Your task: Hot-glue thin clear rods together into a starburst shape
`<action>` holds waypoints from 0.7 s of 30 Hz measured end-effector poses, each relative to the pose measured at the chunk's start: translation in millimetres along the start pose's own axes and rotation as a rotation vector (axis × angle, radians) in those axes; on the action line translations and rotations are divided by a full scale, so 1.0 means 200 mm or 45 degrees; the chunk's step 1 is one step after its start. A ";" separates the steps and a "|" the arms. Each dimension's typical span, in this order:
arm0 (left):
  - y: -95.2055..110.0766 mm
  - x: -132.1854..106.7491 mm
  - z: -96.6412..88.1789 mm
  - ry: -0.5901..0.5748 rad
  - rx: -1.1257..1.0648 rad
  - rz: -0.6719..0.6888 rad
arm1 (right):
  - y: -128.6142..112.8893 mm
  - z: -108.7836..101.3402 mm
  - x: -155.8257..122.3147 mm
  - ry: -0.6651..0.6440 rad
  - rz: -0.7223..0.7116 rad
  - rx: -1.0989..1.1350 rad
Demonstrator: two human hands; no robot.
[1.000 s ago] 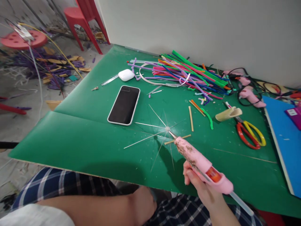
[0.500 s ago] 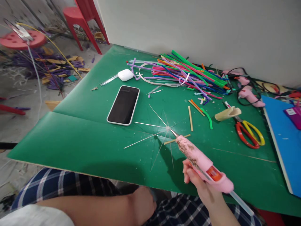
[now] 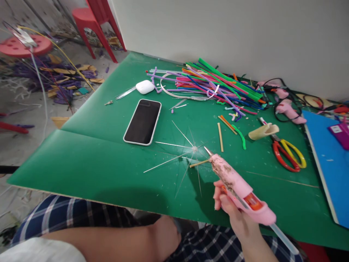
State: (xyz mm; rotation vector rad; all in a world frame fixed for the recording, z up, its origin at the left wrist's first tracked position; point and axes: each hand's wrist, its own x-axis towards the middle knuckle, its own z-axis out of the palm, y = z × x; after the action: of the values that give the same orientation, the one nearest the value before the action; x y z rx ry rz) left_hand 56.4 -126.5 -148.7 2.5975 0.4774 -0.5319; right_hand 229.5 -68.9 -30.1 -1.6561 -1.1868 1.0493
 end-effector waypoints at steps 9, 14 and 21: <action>0.00 -0.01 -0.04 -0.048 0.000 -0.015 | 0.10 -0.03 0.00 -0.135 -0.205 -0.190; 0.00 -0.01 -0.06 -0.081 -0.002 -0.017 | 0.10 -0.02 0.00 -0.134 -0.191 -0.204; 0.00 -0.01 -0.05 -0.053 -0.048 -0.002 | 0.09 -0.03 0.01 -0.155 -0.242 -0.243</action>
State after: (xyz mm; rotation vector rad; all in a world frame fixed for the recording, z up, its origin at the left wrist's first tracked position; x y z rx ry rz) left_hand 57.3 -121.8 -138.5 2.5452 0.4717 -0.5715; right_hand 241.1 -71.4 -45.4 -1.6020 -1.5334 0.9526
